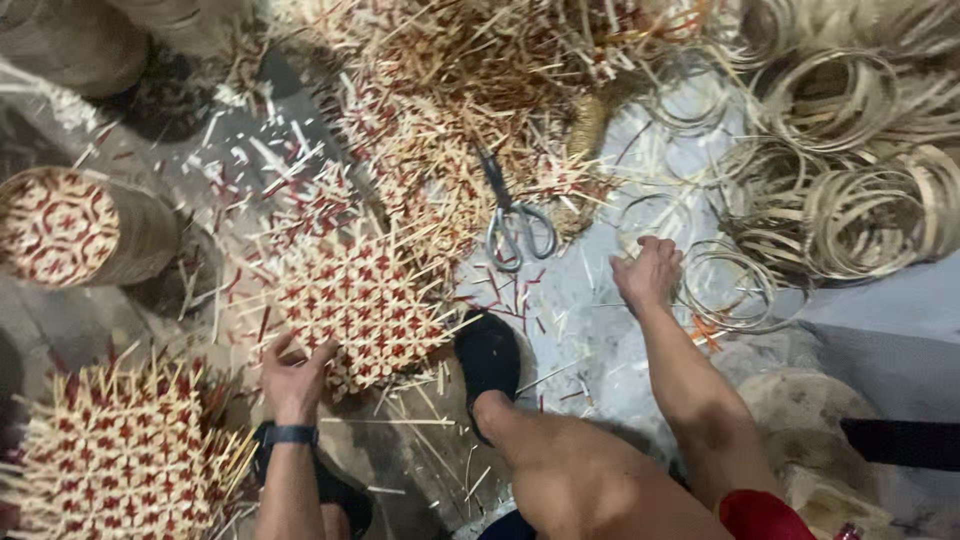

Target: The person weaves thin strips of material into decorative patterns and uses shears to trim excess fibers from a woven base.

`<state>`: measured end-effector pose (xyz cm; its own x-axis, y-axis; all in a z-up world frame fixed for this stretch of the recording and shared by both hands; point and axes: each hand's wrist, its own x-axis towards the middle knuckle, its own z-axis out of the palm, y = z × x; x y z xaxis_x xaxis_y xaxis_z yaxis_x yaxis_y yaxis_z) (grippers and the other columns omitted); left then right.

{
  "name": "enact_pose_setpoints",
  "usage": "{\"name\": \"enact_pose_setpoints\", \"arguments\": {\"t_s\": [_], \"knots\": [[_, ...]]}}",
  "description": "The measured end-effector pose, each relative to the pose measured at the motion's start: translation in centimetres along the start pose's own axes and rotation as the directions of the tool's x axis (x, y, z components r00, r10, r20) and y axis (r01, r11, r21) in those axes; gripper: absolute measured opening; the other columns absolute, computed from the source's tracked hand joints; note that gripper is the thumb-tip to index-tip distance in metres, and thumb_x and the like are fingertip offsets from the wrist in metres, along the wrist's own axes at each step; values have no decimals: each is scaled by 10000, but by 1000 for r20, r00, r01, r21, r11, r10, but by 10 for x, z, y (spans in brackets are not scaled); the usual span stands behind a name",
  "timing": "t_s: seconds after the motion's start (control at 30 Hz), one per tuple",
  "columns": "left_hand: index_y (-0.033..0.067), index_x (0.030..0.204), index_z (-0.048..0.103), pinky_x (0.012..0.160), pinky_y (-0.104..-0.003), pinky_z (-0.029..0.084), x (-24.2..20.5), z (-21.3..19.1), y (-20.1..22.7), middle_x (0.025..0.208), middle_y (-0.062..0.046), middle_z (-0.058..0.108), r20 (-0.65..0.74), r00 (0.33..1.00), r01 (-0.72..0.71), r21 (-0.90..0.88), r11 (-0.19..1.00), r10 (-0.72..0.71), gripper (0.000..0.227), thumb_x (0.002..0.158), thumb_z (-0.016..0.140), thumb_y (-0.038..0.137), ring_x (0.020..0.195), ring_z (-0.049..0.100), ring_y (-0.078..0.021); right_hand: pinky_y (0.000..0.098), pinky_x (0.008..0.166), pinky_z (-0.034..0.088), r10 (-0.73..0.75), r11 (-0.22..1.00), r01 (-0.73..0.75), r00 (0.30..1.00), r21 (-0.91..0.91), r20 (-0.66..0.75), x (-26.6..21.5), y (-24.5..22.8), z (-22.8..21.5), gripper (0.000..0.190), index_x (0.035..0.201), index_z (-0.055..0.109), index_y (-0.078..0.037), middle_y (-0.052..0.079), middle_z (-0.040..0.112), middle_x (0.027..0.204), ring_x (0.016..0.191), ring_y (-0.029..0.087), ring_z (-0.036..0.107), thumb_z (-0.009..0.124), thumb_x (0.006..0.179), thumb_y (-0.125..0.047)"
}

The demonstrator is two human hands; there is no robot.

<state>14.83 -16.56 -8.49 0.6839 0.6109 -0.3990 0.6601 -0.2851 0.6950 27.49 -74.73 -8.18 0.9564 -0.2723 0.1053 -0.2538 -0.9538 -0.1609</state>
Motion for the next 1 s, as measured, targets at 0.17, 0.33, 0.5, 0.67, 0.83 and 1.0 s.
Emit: {"name": "enact_pose_setpoints", "arguments": {"t_s": [0.17, 0.33, 0.5, 0.67, 0.83, 1.0], "knots": [[5, 1439, 497, 973, -457, 498, -22, -26, 43, 1338, -226, 547, -274, 931, -204, 162, 966, 242, 792, 852, 924, 321, 1176, 557, -324, 495, 1001, 396, -35, 996, 48, 987, -79, 158, -1, 14, -22, 123, 898, 768, -124, 121, 702, 1038, 1064, 357, 613, 724, 829, -216], [43, 1328, 611, 943, -387, 569, -56, -42, 118, 1316, -216, 609, -247, 842, -491, 13, 871, 479, 450, 978, 761, 283, 1169, 608, -263, 438, 813, 545, -35, 926, 29, 999, 375, 10, 10, -36, -78, 140, 1015, 724, -47, 150, 715, 929, 869, 311, 686, 671, 914, -127], [99, 1230, 703, 853, -280, 609, -97, -9, 218, 1161, -57, 736, 100, 850, -417, -472, 777, 517, 359, 981, 639, 350, 1021, 710, -128, 363, 815, 642, -635, 312, -315, 633, 896, 443, 5, -136, -186, 171, 1018, 668, -36, 71, 724, 900, 856, 191, 742, 668, 983, -203], [-18, 1199, 731, 520, -186, 386, -131, -41, 264, 825, 11, 609, 376, 853, 193, -872, 451, 363, 312, 1019, 706, 236, 612, 460, -42, 372, 862, 597, -779, 294, -144, 537, 945, 324, 2, -227, -281, 268, 1130, 633, -29, 96, 654, 1003, 941, 200, 673, 704, 990, -247], [-13, 1131, 691, 472, -210, 369, -162, -73, 263, 754, -14, 628, 457, 839, 268, -819, 507, 296, 242, 954, 670, 151, 554, 466, -68, 393, 854, 566, -933, 113, 853, 267, 510, -241, -15, -294, -316, 429, 1181, 669, -49, 150, 636, 1099, 1025, 275, 629, 792, 841, -280], [85, 1003, 642, 436, -212, 344, -174, -103, 255, 709, 38, 574, 513, 802, 328, -806, 492, 305, 246, 957, 619, 327, 531, 454, -53, 278, 676, 585, -986, 77, 895, 134, 439, -102, -52, -349, -301, 143, 1120, 697, -72, 73, 658, 995, 917, 176, 656, 690, 1045, -194]]}}
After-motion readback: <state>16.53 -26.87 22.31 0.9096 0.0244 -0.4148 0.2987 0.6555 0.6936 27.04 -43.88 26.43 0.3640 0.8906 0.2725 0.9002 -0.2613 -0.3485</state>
